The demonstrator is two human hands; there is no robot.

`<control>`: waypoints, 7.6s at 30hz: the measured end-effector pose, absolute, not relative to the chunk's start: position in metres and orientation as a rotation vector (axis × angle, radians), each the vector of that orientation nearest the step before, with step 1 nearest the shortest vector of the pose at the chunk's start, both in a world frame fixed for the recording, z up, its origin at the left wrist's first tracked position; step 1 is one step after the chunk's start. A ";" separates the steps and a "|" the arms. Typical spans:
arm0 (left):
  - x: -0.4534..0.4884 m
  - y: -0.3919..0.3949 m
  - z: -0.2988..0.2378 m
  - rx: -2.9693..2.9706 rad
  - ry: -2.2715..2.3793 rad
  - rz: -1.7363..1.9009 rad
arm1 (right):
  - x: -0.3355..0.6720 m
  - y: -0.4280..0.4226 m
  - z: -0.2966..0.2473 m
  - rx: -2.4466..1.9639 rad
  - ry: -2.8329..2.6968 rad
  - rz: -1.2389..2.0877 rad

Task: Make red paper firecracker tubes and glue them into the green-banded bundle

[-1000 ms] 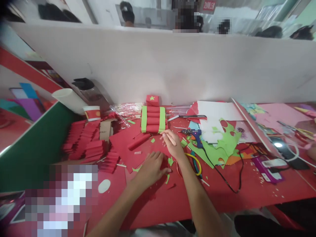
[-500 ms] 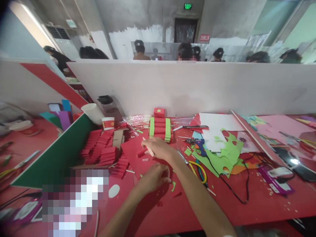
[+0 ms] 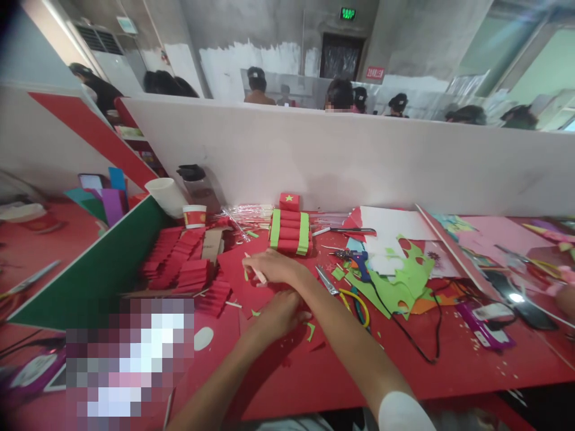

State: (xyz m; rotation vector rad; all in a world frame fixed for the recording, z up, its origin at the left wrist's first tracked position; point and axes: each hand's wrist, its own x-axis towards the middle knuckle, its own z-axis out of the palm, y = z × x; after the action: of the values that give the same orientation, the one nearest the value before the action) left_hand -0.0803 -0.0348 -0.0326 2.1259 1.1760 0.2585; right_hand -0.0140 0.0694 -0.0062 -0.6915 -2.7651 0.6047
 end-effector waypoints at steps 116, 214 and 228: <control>0.018 0.082 -0.056 2.374 1.139 0.315 | 0.169 0.030 -0.016 -1.115 -1.336 0.098; -0.142 -0.027 -0.058 2.499 1.259 0.488 | 0.039 -0.002 -0.069 -1.609 -1.654 0.876; -0.142 -0.027 -0.057 2.471 1.276 0.493 | 0.039 -0.002 -0.074 -1.630 -1.598 0.895</control>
State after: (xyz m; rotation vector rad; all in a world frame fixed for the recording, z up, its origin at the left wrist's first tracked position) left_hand -0.1415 -0.0266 -0.0570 2.4711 1.2762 0.4928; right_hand 0.0392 -0.0017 -0.0737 -1.6298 -1.5981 0.8946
